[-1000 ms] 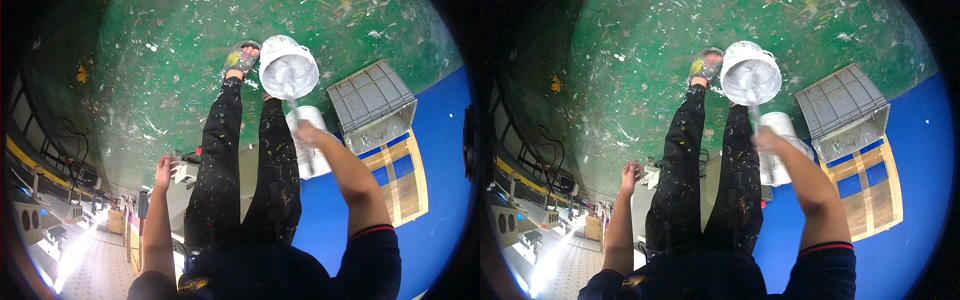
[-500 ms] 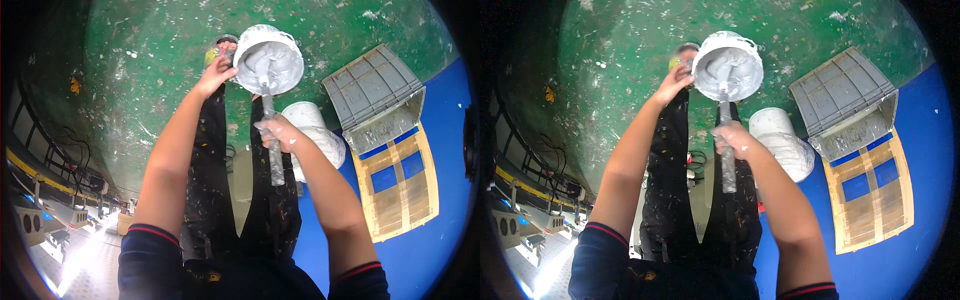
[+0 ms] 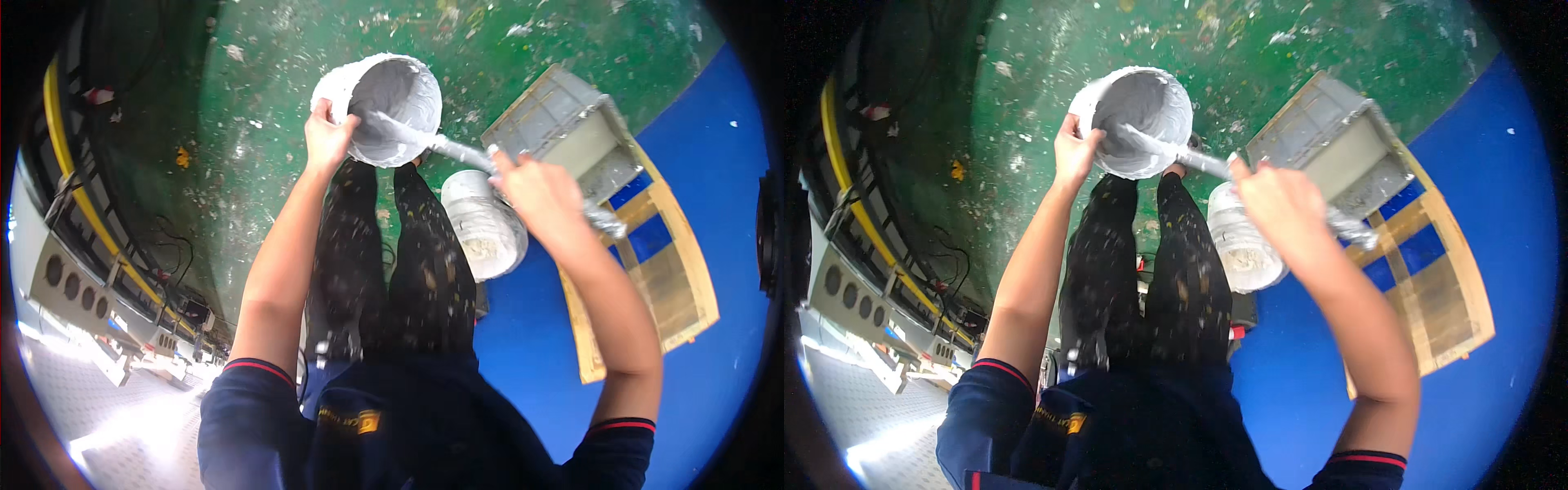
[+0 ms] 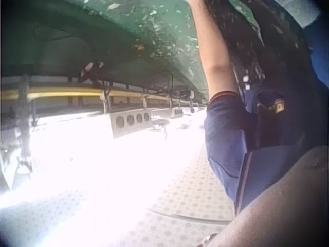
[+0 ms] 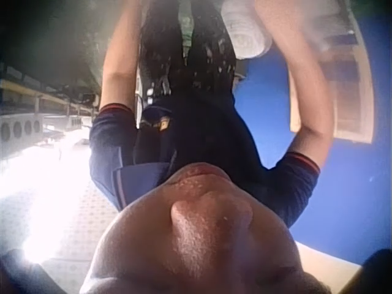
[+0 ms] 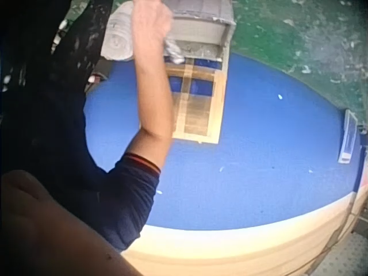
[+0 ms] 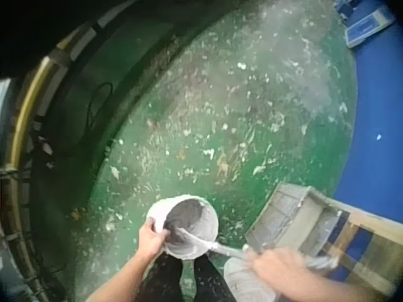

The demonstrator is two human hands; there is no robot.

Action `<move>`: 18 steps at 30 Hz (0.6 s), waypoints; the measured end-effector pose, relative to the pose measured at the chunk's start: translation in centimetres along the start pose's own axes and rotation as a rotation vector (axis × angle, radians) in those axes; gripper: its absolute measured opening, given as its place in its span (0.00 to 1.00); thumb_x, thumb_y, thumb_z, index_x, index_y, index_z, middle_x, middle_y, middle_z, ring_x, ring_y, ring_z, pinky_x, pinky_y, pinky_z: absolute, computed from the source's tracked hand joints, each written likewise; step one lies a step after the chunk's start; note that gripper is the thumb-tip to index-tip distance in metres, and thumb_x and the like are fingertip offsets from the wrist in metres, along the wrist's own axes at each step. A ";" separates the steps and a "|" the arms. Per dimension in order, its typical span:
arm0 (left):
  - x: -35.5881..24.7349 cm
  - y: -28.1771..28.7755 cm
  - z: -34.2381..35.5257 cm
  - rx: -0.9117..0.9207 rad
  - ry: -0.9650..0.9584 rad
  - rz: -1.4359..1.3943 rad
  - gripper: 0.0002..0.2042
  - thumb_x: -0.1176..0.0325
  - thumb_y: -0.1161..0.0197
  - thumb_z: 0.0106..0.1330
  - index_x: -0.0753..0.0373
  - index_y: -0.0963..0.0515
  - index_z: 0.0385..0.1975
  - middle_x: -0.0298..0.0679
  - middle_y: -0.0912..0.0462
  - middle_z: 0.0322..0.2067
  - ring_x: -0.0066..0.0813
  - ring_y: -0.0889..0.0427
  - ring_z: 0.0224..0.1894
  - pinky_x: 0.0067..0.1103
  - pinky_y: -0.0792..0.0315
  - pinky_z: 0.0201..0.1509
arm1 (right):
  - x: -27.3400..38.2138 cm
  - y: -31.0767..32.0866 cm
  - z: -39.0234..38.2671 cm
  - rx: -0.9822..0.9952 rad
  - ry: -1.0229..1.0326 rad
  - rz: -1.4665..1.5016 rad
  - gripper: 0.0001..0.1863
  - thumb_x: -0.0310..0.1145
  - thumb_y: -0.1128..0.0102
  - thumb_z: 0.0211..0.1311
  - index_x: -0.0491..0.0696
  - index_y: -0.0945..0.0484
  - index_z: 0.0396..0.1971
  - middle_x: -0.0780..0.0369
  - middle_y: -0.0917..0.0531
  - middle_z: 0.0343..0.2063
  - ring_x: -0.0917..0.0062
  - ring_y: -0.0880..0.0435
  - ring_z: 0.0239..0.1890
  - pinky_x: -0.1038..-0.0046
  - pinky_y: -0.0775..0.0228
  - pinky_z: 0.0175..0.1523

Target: Mix white and gray paint or ink using a spatula in a print shop environment.

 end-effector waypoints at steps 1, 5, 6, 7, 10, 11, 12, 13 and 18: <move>-5.3 2.3 -1.9 -0.024 -0.037 -0.048 0.14 0.71 0.31 0.50 0.68 0.22 0.37 0.39 0.17 0.29 0.25 0.21 0.31 0.26 0.24 0.40 | -1.5 5.1 -4.0 -0.112 0.006 -0.073 0.24 0.43 0.46 0.73 0.56 0.28 0.67 0.52 0.15 0.40 0.57 0.10 0.35 0.55 0.17 0.39; -27.0 8.7 -6.4 -0.082 -0.331 -0.043 0.14 0.72 0.32 0.46 0.67 0.23 0.33 0.36 0.20 0.27 0.22 0.24 0.31 0.23 0.26 0.39 | -7.1 22.4 -13.6 -0.313 -0.059 -0.286 0.27 0.43 0.47 0.74 0.54 0.33 0.69 0.52 0.16 0.42 0.57 0.11 0.33 0.56 0.16 0.37; -32.7 8.6 -6.6 -0.074 -0.332 -0.021 0.14 0.72 0.33 0.45 0.67 0.24 0.32 0.35 0.23 0.26 0.22 0.25 0.31 0.22 0.27 0.39 | -9.0 25.0 -15.5 -0.305 -0.101 -0.311 0.26 0.43 0.48 0.74 0.54 0.33 0.69 0.52 0.16 0.41 0.57 0.11 0.33 0.56 0.16 0.37; -38.6 8.4 -6.7 -0.050 -0.357 -0.018 0.14 0.72 0.33 0.45 0.67 0.24 0.32 0.35 0.23 0.26 0.22 0.25 0.31 0.22 0.27 0.39 | -10.9 25.9 -16.3 -0.273 -0.125 -0.223 0.26 0.42 0.46 0.74 0.53 0.32 0.68 0.49 0.17 0.41 0.53 0.11 0.34 0.55 0.17 0.37; -54.2 8.7 -6.0 -0.067 -0.478 -0.155 0.14 0.73 0.35 0.48 0.67 0.23 0.36 0.34 0.23 0.28 0.21 0.27 0.31 0.21 0.29 0.39 | -14.0 31.0 -19.2 -0.202 -0.039 0.275 0.27 0.40 0.39 0.70 0.48 0.29 0.66 0.45 0.16 0.35 0.52 0.12 0.34 0.55 0.20 0.40; -58.8 8.1 -4.7 -0.061 -0.508 -0.165 0.14 0.73 0.35 0.48 0.67 0.23 0.36 0.34 0.23 0.28 0.21 0.27 0.31 0.21 0.29 0.39 | -15.5 32.3 -20.9 -0.294 0.032 0.398 0.28 0.39 0.35 0.67 0.46 0.27 0.65 0.44 0.16 0.32 0.55 0.12 0.34 0.57 0.22 0.41; -63.1 7.8 -3.3 -0.046 -0.476 -0.229 0.14 0.74 0.35 0.49 0.66 0.24 0.37 0.33 0.22 0.29 0.20 0.27 0.32 0.20 0.29 0.40 | -16.5 35.3 -21.9 -0.302 0.071 0.612 0.28 0.39 0.35 0.67 0.43 0.27 0.64 0.46 0.16 0.30 0.59 0.13 0.31 0.59 0.23 0.40; -67.6 7.1 -2.1 -0.018 -0.443 -0.288 0.13 0.75 0.36 0.50 0.66 0.24 0.38 0.32 0.22 0.30 0.20 0.27 0.32 0.20 0.30 0.41 | -17.3 38.3 -23.0 -0.309 0.108 0.832 0.28 0.38 0.35 0.67 0.40 0.26 0.62 0.47 0.16 0.28 0.64 0.14 0.29 0.61 0.25 0.39; -90.3 2.3 4.1 0.061 -0.597 -0.296 0.10 0.76 0.36 0.50 0.63 0.27 0.32 0.27 0.27 0.28 0.15 0.32 0.31 0.17 0.34 0.37 | -28.9 52.7 -26.0 -0.476 0.041 1.185 0.28 0.36 0.33 0.67 0.36 0.26 0.62 0.46 0.15 0.35 0.63 0.13 0.37 0.65 0.24 0.45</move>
Point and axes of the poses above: each hand's wrist, its own z-axis towards the middle knuckle, its own y-axis out of the back of the hand, x = y × z, the point moved 3 cm from there along z, towards the middle knuckle
